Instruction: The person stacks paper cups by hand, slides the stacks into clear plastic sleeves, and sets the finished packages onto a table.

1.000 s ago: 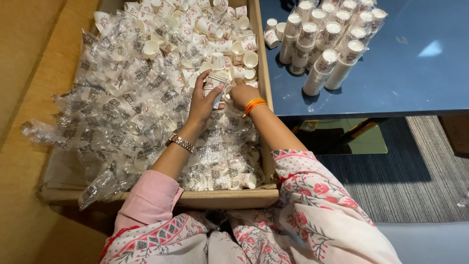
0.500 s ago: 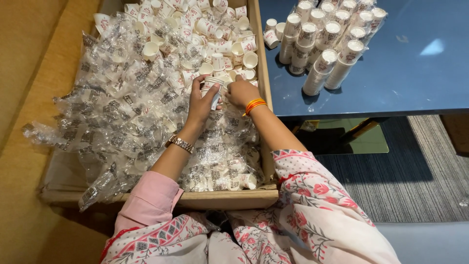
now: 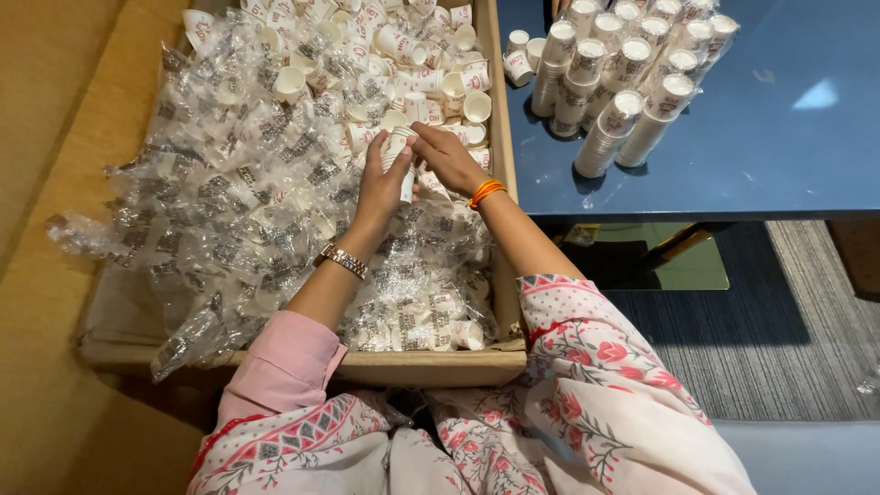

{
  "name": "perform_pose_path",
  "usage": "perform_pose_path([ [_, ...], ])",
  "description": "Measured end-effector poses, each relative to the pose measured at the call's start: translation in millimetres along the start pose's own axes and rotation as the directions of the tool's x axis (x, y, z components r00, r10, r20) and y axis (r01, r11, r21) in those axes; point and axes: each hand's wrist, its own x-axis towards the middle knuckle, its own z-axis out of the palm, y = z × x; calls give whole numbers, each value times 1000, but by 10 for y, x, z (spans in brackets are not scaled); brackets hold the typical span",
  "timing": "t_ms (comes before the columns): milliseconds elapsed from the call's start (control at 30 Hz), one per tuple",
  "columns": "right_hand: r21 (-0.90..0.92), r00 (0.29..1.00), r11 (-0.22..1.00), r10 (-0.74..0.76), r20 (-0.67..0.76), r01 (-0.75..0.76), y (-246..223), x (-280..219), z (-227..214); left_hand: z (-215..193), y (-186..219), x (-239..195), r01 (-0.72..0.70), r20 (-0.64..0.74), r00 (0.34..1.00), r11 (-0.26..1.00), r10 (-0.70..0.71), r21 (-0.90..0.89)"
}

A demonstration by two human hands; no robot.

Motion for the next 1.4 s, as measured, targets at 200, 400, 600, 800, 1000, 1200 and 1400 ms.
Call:
perform_pose_path([
  [200,-17,976,992,119,-182,-124,111,39,-21,-29,-166,82,-19,19,1000,997,20,-73],
  [400,-682,957,675,255,-140,-280,185,-43,44,24,83,-52,-41,-23,999,998,39,-56],
  [600,-819,922,523,386,-20,-236,333,-93,77,22,100,-73,-54,-23,998,998,53,-30],
  [800,-854,931,470,363,-41,-221,395,-88,91,6,-64,34,-136,-3,991,988,136,-74],
  [1000,-846,961,486,257,-103,-220,295,-151,65,20,10,3,-104,-24,995,988,102,-117],
  [1200,-810,965,526,127,-228,-260,305,-83,33,14,-19,20,-113,-33,993,989,110,-97],
  [1400,-663,906,734,-170,-389,-147,-154,-68,-76,19,-63,47,-57,-53,997,998,55,-27],
])
